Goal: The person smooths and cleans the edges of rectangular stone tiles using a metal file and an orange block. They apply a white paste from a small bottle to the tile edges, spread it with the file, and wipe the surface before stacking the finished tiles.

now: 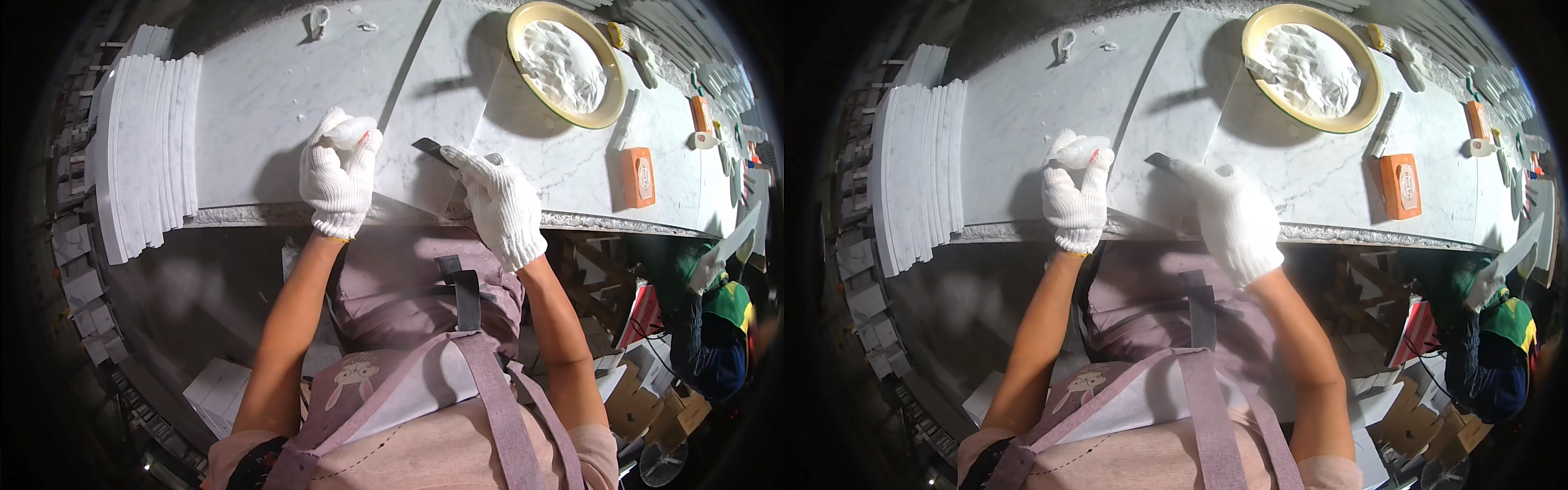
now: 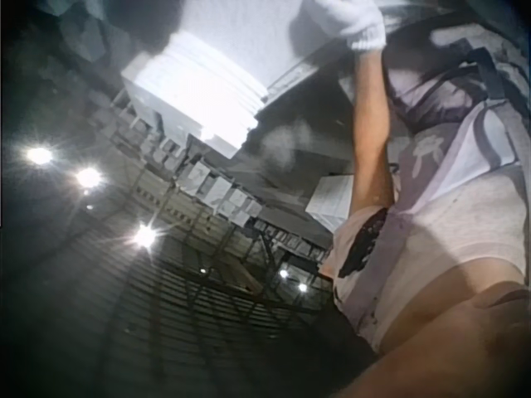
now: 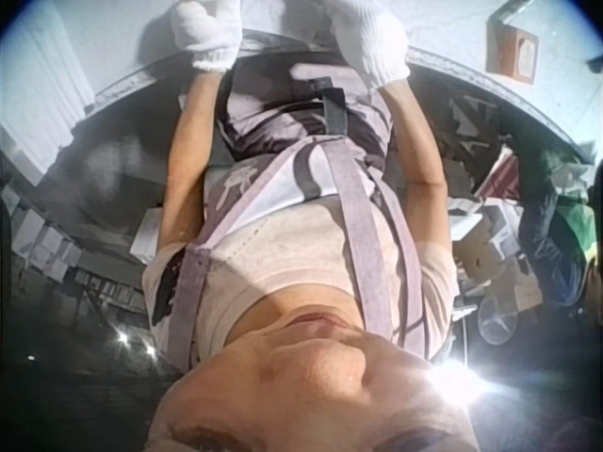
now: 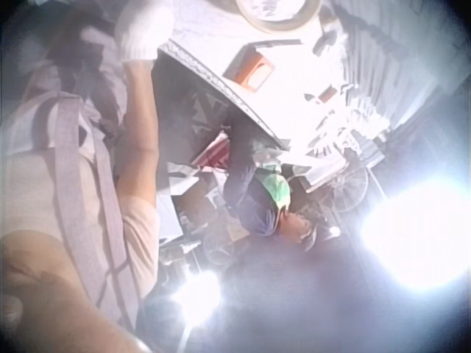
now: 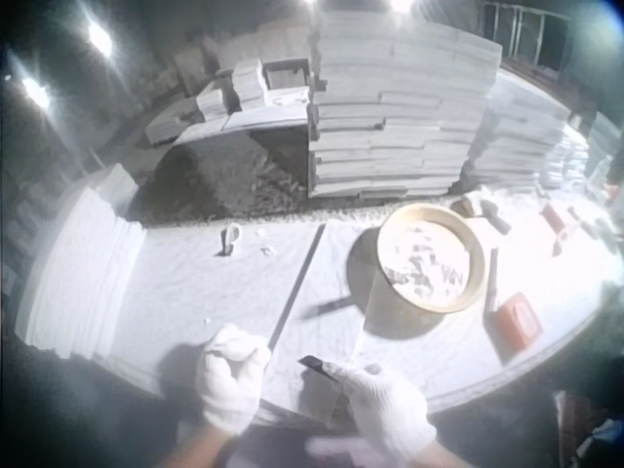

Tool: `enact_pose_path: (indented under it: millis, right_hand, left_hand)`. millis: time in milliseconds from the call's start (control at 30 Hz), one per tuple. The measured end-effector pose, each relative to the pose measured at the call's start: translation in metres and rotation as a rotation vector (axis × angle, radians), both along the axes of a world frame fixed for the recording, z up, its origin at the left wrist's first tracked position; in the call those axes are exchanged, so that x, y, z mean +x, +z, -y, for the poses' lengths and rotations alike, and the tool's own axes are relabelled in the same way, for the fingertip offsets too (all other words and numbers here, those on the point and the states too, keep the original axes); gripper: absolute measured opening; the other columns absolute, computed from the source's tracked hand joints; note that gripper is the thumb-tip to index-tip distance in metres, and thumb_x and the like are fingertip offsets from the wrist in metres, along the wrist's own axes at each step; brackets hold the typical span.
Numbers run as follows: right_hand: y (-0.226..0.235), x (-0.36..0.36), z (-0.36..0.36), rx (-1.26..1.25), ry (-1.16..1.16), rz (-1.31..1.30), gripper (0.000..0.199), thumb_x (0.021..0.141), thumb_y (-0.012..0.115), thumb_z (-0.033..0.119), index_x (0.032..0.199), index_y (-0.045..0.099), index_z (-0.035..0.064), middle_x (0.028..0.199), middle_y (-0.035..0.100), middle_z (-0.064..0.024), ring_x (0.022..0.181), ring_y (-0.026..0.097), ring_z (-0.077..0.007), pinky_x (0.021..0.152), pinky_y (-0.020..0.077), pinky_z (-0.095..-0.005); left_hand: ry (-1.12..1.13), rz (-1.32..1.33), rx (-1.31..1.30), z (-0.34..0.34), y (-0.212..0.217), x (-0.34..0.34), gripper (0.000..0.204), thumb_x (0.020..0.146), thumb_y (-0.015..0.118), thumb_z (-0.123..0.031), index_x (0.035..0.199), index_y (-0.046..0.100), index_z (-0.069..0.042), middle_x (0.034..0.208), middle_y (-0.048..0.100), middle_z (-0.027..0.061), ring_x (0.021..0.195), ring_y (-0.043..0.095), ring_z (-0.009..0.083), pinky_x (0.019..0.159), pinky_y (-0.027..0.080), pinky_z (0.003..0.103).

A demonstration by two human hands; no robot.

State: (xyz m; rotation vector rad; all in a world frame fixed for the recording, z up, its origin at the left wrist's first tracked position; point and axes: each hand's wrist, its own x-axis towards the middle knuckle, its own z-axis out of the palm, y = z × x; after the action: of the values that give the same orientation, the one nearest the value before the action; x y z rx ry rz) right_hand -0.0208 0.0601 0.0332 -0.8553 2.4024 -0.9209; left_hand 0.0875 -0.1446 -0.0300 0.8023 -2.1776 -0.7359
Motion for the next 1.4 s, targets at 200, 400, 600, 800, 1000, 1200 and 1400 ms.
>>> enact_pose_path:
  millis: [200,400,600,800,1000,1200,1400]
  right_hand:
    - [-0.009,-0.005,0.005,-0.041,0.026,-0.189,0.039,0.097,0.058,0.01,0.133,0.071,0.02,0.095,0.068,-0.0216,0.086,0.071,-0.0383,0.076,0.0566,-0.0452]
    - [-0.014,-0.012,0.01,0.046,-0.004,-0.083,0.04,0.096,0.063,0.008,0.133,0.073,0.0189,0.107,0.072,-0.0237,0.095,0.073,-0.0375,0.083,0.0581,-0.044]
    - [-0.006,-0.02,-0.02,-0.524,-0.389,0.59,0.044,0.104,0.063,0.01,0.149,0.062,0.011,0.093,0.065,0.0018,0.061,0.055,-0.0026,0.051,0.0439,-0.0173]
    - [-0.019,0.004,-0.068,-0.62,-0.477,0.706,0.05,0.106,0.064,0.016,0.153,0.054,0.0014,0.09,0.064,0.0006,0.063,0.053,-0.0046,0.053,0.0435,-0.0189]
    - [-0.04,0.013,-0.083,-0.592,-0.616,0.586,0.05,0.106,0.065,0.016,0.152,0.055,0.0006,0.091,0.065,-0.0005,0.067,0.053,-0.0054,0.054,0.0439,-0.0201]
    - [-0.037,0.012,-0.078,-0.646,-0.695,0.727,0.046,0.104,0.065,0.009,0.148,0.058,-0.0035,0.146,0.064,-0.0147,0.131,0.062,-0.0186,0.113,0.0468,-0.0312]
    - [-0.032,0.009,-0.075,-0.661,-0.733,0.795,0.043,0.104,0.064,0.006,0.146,0.058,-0.0054,0.146,0.064,-0.0161,0.132,0.063,-0.0211,0.112,0.0489,-0.0323]
  left_hand:
    - [-0.012,0.038,0.015,0.001,0.002,0.0,0.053,0.084,0.091,-0.021,0.127,0.067,-0.001,0.125,0.072,0.0142,0.123,0.065,0.03,0.113,0.046,0.042]
    - [-0.012,0.015,0.033,-0.001,0.005,-0.001,0.057,0.084,0.09,-0.024,0.13,0.065,0.0,0.129,0.07,0.0157,0.121,0.065,0.029,0.111,0.047,0.041]
    - [-0.026,-0.036,0.04,-0.003,0.009,0.0,0.052,0.086,0.088,-0.02,0.13,0.067,-0.001,0.13,0.069,0.0149,0.123,0.064,0.028,0.111,0.047,0.041]
    - [-0.186,-0.108,-0.121,0.009,0.001,0.003,0.028,0.083,0.083,0.001,0.109,0.076,-0.005,0.125,0.068,0.0115,0.114,0.066,0.0272,0.102,0.052,0.039]
    - [-0.341,-0.206,-0.096,0.022,-0.006,0.0,0.065,0.076,0.081,0.008,0.136,0.061,-0.008,0.132,0.064,0.0122,0.123,0.063,0.0306,0.101,0.056,0.042]
    - [-0.356,0.257,-0.625,0.031,0.012,0.012,0.071,0.068,0.089,-0.007,0.135,0.069,-0.021,0.132,0.067,0.0045,0.12,0.066,0.0274,0.105,0.051,0.044]
    - [-0.385,0.127,-0.614,0.021,0.017,0.008,0.067,0.072,0.089,-0.006,0.135,0.069,-0.014,0.127,0.07,0.0055,0.118,0.066,0.0303,0.107,0.051,0.044]
